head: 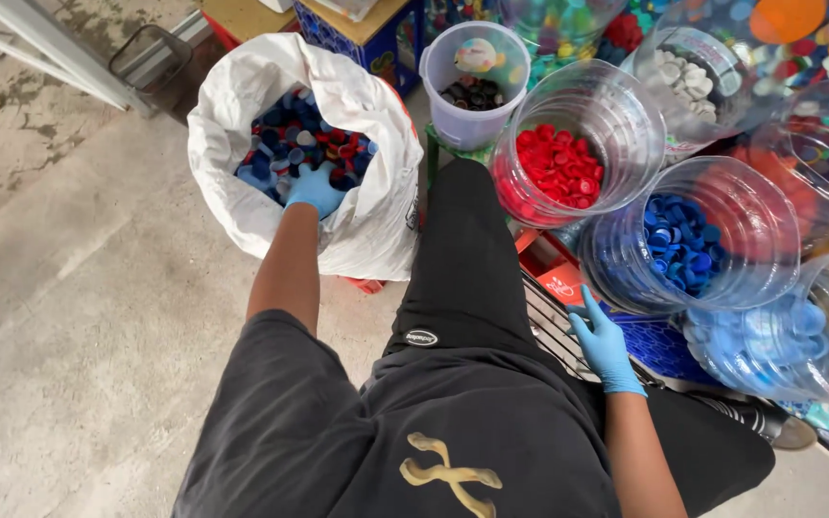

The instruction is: The person sits on the floor and sorts plastic bottle caps by color. They pick caps from a large white sack, separate red and blue caps into clear containers, and occasionally remove liners from caps before placing them in the appropriate bins.

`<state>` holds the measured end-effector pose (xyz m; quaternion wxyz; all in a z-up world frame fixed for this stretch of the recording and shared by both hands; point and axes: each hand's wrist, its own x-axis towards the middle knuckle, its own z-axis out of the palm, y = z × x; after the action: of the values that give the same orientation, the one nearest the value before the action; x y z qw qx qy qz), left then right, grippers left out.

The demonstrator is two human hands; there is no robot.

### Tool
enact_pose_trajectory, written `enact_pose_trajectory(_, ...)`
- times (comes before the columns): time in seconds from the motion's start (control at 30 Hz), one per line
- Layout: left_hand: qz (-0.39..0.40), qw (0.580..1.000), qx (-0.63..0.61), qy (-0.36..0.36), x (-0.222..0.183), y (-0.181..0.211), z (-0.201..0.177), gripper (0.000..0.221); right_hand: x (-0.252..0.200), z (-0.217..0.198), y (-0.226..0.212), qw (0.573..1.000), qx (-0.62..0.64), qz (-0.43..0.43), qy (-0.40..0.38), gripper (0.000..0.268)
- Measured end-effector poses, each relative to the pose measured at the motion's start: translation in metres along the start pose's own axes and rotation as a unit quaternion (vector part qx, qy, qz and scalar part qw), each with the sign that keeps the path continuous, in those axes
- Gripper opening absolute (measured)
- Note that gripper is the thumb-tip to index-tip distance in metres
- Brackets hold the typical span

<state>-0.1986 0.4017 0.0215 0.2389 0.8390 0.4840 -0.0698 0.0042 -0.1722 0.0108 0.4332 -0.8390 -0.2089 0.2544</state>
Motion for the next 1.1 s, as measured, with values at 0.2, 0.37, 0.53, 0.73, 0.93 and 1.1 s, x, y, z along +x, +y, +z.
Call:
enact_pose_trajectory(0.2,-0.013,1.0,0.01,-0.022,-0.026,0.036,-0.027,0.058,0.008,0.007,0.025,0.997,-0.039,0.038,-0.057,0.045)
enact_pose_trajectory(0.37,0.054,0.997,-0.048,-0.026,-0.017,0.027,-0.01,0.052,0.003,0.005,0.018,0.982,-0.081,0.107,-0.134,0.045)
enact_pose_trajectory(0.53,0.071,0.996,-0.057,-0.006,-0.046,0.035,-0.035,0.032,0.0,0.005,0.018,0.979,-0.086,0.124,-0.138,0.045)
enact_pose_trajectory(0.73,0.061,0.964,-0.247,0.073,0.041,-0.022,0.011,0.022,-0.005,-0.007,0.004,0.976,-0.063,0.14,-0.153,0.05)
enact_pose_trajectory(0.93,0.065,0.933,-0.346,0.077,0.03,-0.015,-0.028,0.021,-0.013,-0.009,-0.026,0.972,-0.096,0.131,-0.172,0.058)
enact_pose_trajectory(1.1,0.042,0.896,-0.442,0.018,-0.014,0.003,-0.075,0.021,-0.021,-0.013,-0.05,0.98,-0.065,0.12,-0.147,0.055)
